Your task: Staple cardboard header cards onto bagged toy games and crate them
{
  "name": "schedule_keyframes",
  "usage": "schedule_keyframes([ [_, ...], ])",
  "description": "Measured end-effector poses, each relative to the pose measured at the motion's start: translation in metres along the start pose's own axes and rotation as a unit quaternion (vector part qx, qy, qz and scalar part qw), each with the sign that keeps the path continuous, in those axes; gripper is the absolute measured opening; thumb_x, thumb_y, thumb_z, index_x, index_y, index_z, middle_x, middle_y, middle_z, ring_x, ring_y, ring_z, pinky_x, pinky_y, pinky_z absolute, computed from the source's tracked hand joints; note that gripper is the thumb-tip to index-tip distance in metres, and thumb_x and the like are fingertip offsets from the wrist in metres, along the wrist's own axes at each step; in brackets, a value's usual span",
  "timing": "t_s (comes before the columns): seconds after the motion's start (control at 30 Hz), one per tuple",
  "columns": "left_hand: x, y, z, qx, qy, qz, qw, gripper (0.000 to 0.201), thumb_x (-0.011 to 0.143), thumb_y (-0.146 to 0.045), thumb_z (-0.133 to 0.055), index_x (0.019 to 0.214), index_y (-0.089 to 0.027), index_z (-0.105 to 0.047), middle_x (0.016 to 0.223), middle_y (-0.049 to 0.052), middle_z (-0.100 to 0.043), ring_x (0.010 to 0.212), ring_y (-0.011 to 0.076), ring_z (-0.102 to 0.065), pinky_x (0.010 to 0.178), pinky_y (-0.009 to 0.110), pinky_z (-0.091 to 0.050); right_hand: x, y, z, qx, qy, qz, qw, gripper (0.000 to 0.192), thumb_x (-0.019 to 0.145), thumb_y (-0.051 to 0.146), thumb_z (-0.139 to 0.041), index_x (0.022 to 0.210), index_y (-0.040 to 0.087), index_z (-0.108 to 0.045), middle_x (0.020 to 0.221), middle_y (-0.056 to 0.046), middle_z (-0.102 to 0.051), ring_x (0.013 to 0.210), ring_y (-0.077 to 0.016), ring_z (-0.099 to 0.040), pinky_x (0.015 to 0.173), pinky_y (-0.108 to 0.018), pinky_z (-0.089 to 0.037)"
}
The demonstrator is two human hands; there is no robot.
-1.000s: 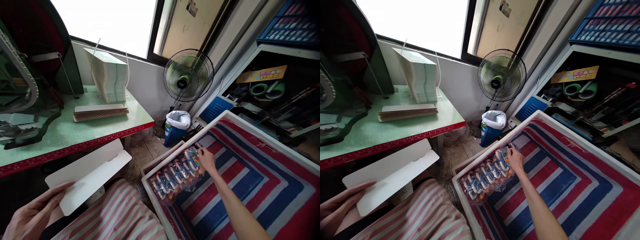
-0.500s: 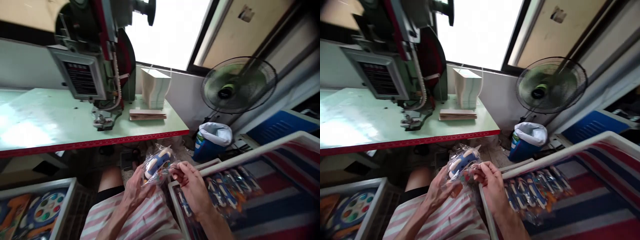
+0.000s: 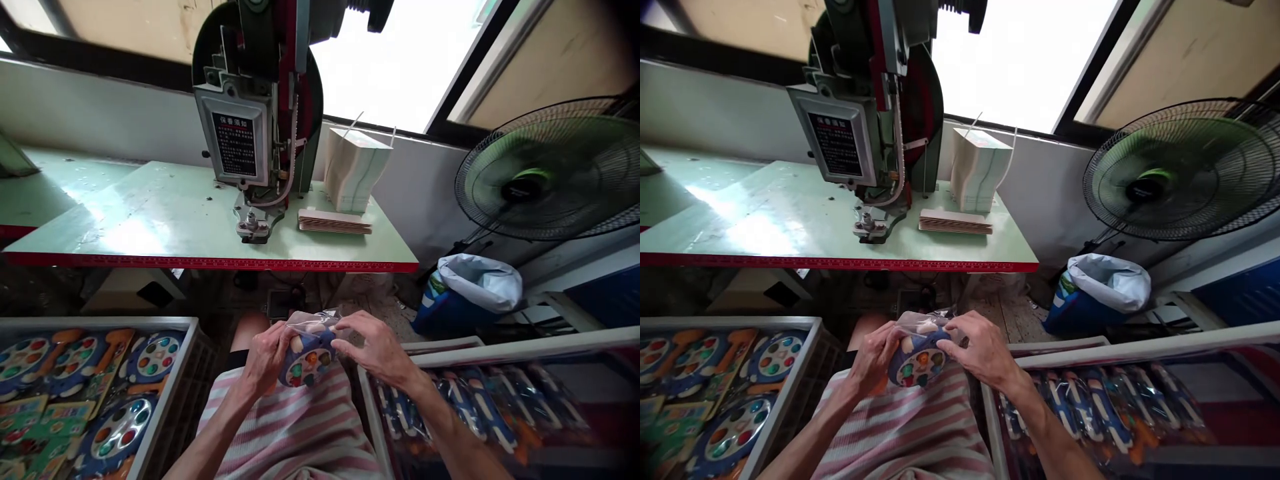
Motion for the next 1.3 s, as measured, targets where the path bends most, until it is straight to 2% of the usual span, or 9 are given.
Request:
schedule_keyframes([
  [0.13, -0.002, 0.000, 0.005, 0.004, 0.005, 0.007, 1.000, 0.050, 0.109, -0.038, -0.029, 0.090, -0.020, -0.072, 0.090, 0.006, -0.072, 0.073, 0.0155, -0.066, 0.068, 0.025, -0.049, 0.006, 0.002, -0.024, 0.049, 0.009, -0.010, 0.999, 0.024, 0.089, 0.038, -0.078, 0.110, 0.028, -0.077, 0.102, -0.004, -0.078, 0.095, -0.0232, -0.069, 0.088, -0.036, -0.054],
  [0.27, -0.003, -0.001, 0.006, 0.011, 0.035, -0.009, 0.999, 0.048, 0.109, -0.038, -0.031, 0.094, -0.022, -0.073, 0.090, 0.004, -0.070, 0.072, 0.0147, -0.065, 0.067, 0.025, -0.049, 0.018, 0.016, -0.037, 0.209, 0.007, -0.048, 0.977, 0.036, 0.089, 0.035, -0.075, 0.124, 0.027, -0.072, 0.101, -0.003, -0.076, 0.089, -0.0195, -0.069, 0.080, -0.032, -0.055],
  [0.43, -0.007, 0.002, 0.005, -0.010, 0.043, -0.014, 0.999, 0.050, 0.108, -0.040, -0.032, 0.089, -0.022, -0.075, 0.085, 0.004, -0.069, 0.067, 0.0145, -0.062, 0.065, 0.025, -0.048, 0.039, 0.034, -0.032, 0.393, 0.083, 0.009, 0.916, 0.051, 0.094, 0.030, -0.065, 0.144, 0.029, -0.056, 0.137, -0.005, -0.067, 0.116, -0.0193, -0.065, 0.089, -0.032, -0.057],
  [0.53, -0.009, 0.010, 0.013, -0.062, 0.001, 0.030, 0.998, 0.053, 0.106, -0.045, -0.035, 0.086, -0.020, -0.077, 0.085, 0.006, -0.074, 0.073, 0.0175, -0.067, 0.068, 0.026, -0.051, 0.042, 0.021, -0.016, 0.348, 0.004, 0.010, 0.938, 0.055, 0.094, 0.029, -0.065, 0.147, 0.030, -0.053, 0.140, -0.005, -0.065, 0.122, -0.0197, -0.062, 0.099, -0.036, -0.054],
  [0.63, -0.009, 0.018, 0.028, -0.128, -0.059, 0.104, 0.985, 0.058, 0.102, -0.056, -0.041, 0.080, -0.018, -0.079, 0.086, 0.009, -0.079, 0.083, 0.0243, -0.073, 0.077, 0.031, -0.055, 0.034, -0.010, -0.009, 0.215, -0.073, -0.037, 0.973, 0.047, 0.090, 0.031, -0.070, 0.137, 0.026, -0.063, 0.129, -0.007, -0.071, 0.118, -0.0218, -0.065, 0.105, -0.041, -0.050],
  [0.8, -0.012, 0.026, 0.051, -0.162, -0.083, 0.202, 0.962, 0.071, 0.095, -0.072, -0.041, 0.076, -0.017, -0.082, 0.083, 0.011, -0.081, 0.082, 0.0281, -0.074, 0.082, 0.037, -0.057, 0.020, -0.046, -0.033, 0.156, -0.043, -0.082, 0.983, 0.033, 0.088, 0.039, -0.074, 0.117, 0.025, -0.075, 0.123, -0.007, -0.074, 0.115, -0.0243, -0.065, 0.101, -0.041, -0.051],
  [0.87, -0.014, 0.027, 0.055, -0.157, -0.081, 0.217, 0.960, 0.074, 0.093, -0.076, -0.041, 0.077, -0.018, -0.083, 0.084, 0.011, -0.081, 0.084, 0.0289, -0.074, 0.083, 0.037, -0.057, 0.021, -0.045, -0.046, 0.175, -0.043, -0.061, 0.982, 0.025, 0.090, 0.039, -0.073, 0.110, 0.025, -0.077, 0.119, -0.006, -0.076, 0.115, -0.0232, -0.065, 0.102, -0.040, -0.050],
  [1.0, -0.022, 0.027, 0.060, -0.149, -0.083, 0.222, 0.960, 0.075, 0.089, -0.081, -0.042, 0.075, -0.019, -0.083, 0.084, 0.010, -0.082, 0.085, 0.0296, -0.075, 0.082, 0.036, -0.058, 0.027, -0.030, -0.059, 0.188, -0.120, -0.033, 0.974, 0.018, 0.095, 0.038, -0.067, 0.094, 0.025, -0.080, 0.107, -0.006, -0.078, 0.110, -0.0225, -0.066, 0.101, -0.038, -0.049],
  [1.3, -0.043, 0.040, 0.085, -0.141, -0.147, 0.235, 0.951, 0.062, 0.090, -0.071, -0.055, 0.090, -0.016, -0.082, 0.081, 0.007, -0.078, 0.074, 0.0229, -0.070, 0.064, 0.027, -0.056, 0.045, 0.023, -0.095, 0.289, -0.259, -0.139, 0.911, 0.035, 0.105, 0.048, -0.044, 0.084, 0.023, -0.058, 0.068, 0.001, -0.065, 0.063, -0.0159, -0.062, 0.065, -0.026, -0.049],
])
Point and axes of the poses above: each hand's wrist, its own x-axis towards the middle knuckle, its own z-axis out of the back of the hand, y = z × x, the point moved 1 cm from there along x, towards the middle knuckle
